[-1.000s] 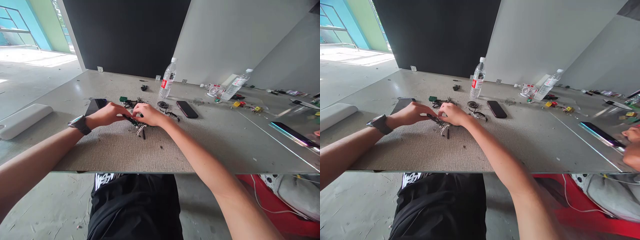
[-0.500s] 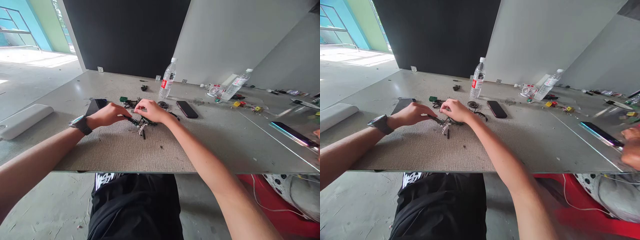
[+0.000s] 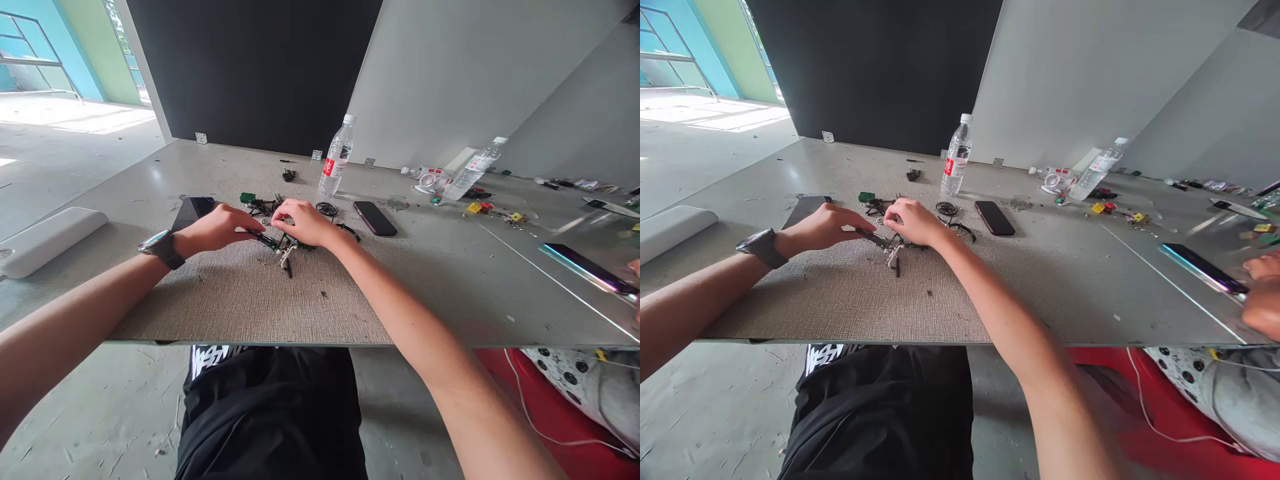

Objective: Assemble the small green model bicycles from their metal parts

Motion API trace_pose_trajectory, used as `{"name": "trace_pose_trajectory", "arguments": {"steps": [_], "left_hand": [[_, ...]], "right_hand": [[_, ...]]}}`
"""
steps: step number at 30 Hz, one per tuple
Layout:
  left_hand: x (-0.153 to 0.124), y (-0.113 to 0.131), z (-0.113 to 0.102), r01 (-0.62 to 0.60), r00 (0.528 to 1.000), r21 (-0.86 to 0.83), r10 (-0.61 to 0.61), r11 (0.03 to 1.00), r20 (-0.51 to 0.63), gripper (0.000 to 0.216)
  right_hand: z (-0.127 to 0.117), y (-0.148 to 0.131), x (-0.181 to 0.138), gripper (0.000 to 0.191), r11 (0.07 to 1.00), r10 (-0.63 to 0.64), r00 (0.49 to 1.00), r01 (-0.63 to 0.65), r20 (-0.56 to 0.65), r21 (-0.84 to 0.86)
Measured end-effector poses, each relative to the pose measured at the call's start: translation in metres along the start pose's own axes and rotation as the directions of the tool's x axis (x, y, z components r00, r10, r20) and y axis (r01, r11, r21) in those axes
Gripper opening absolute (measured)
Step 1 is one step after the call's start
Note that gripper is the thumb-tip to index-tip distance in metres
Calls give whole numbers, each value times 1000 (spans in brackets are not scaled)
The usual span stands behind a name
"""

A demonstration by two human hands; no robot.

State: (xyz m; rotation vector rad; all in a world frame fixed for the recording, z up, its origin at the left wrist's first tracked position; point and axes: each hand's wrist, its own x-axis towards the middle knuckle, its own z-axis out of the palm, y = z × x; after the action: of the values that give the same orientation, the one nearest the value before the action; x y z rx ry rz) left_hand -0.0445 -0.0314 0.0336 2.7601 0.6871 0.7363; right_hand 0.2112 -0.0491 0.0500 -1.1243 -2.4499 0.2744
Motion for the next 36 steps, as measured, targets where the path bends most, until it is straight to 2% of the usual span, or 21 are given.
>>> {"name": "trace_pose_trajectory", "arguments": {"steps": [11,19,24,28,31,36], "left_hand": [[0,0,1,-6,1000,-34,6,999,-18,24],[2,1,3,29,998,-42,-32,999,-57,21],[3,0,8,141,982,-88,-151,986,-112,22],[5,-3,11,275,944,-165,-298,947,-139,22],[5,-8,12,333,923,-233,-366,914,-115,22],[4,-12,14,300,932,-322,-348,898,-103,24]], "right_hand": [[1,3,0,20,1000,-10,1000,10,-14,-10],[-1,6,1,14,998,31,994,-36,-110,-45],[-7,12,1,11,994,75,967,-92,-245,-58],[-12,19,1,13,989,118,945,-140,-307,-53],[-12,27,0,21,988,138,952,-152,-272,-28],[-7,40,-4,44,994,105,993,-107,-55,-28]]}}
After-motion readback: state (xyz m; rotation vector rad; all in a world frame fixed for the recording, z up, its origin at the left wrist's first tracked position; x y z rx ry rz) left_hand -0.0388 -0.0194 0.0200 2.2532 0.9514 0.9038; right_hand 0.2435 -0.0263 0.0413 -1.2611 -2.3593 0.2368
